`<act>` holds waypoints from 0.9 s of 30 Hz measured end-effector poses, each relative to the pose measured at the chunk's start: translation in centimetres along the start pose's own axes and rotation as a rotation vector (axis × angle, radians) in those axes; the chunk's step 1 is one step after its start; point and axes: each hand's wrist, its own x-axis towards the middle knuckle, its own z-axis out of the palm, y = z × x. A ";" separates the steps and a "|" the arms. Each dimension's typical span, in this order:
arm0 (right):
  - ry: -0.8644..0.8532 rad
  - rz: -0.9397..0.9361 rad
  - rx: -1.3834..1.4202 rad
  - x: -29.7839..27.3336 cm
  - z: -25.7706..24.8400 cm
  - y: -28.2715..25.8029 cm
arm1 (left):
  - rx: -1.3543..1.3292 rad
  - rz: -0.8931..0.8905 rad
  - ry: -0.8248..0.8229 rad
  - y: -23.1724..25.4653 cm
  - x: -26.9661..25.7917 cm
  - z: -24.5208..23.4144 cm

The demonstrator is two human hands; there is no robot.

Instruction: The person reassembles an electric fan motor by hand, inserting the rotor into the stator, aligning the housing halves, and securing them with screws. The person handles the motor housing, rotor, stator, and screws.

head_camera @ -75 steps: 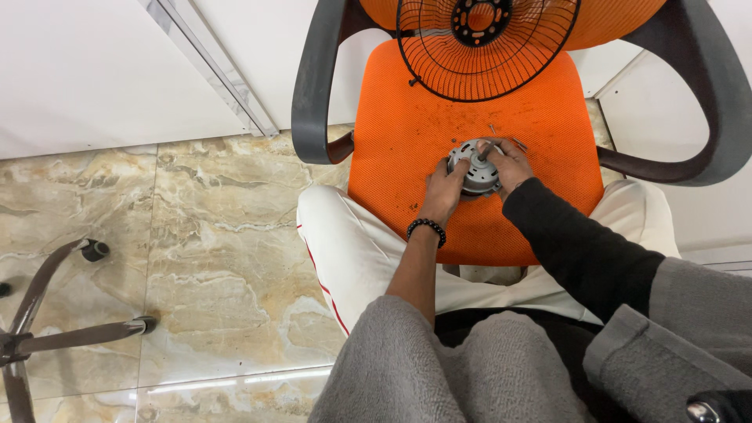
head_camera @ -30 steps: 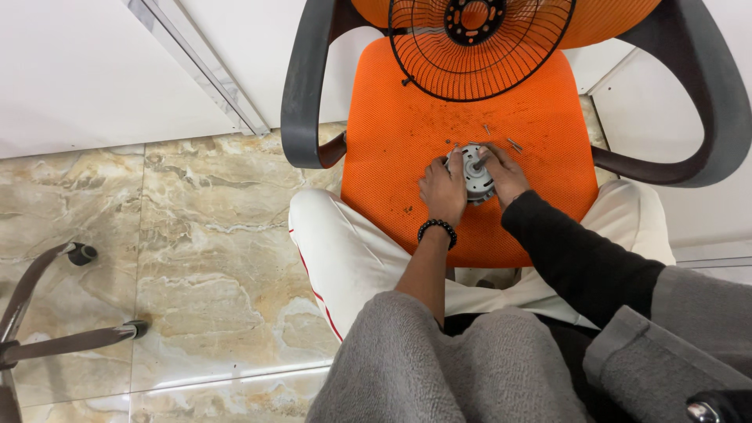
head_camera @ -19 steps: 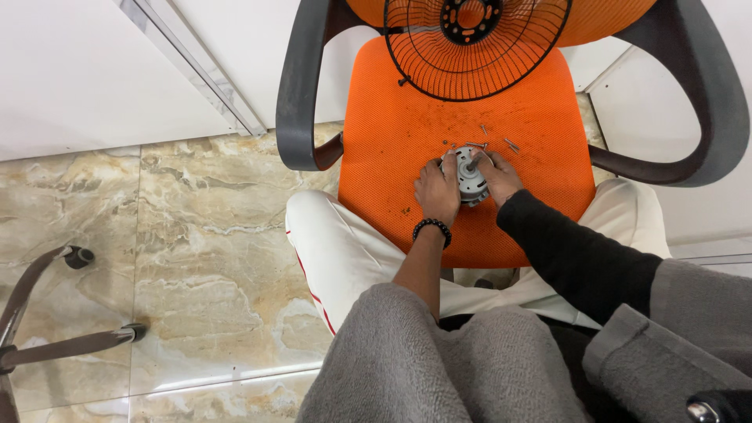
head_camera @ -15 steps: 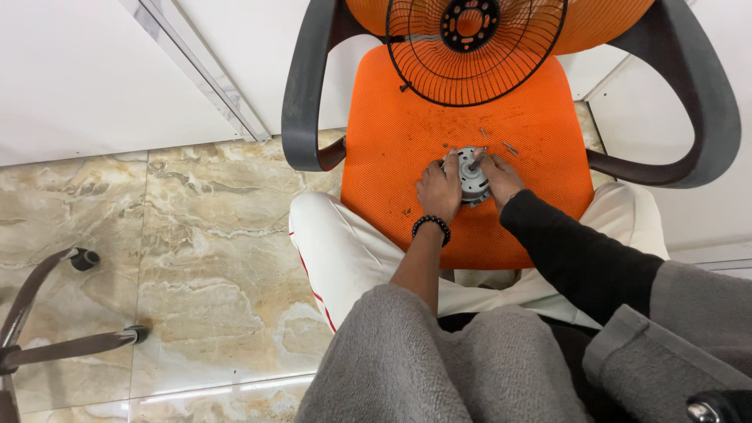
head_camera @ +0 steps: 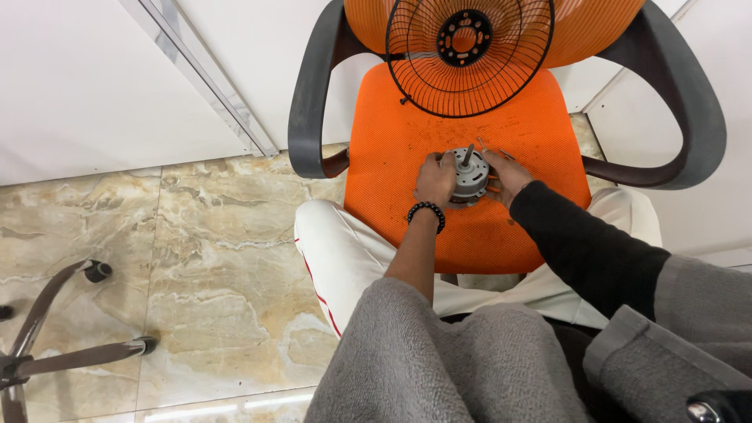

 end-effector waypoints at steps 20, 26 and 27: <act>-0.046 -0.091 0.088 0.0 -0.9 2.7 | -0.216 0.209 -0.102 -2.8 -0.5 -0.2; -0.090 -0.178 0.164 0.1 -1.3 4.7 | -0.474 0.123 -0.222 -3.4 -1.5 -1.2; -0.096 -0.186 0.170 0.3 -1.4 4.8 | -0.499 0.100 -0.228 -3.4 -1.6 -1.3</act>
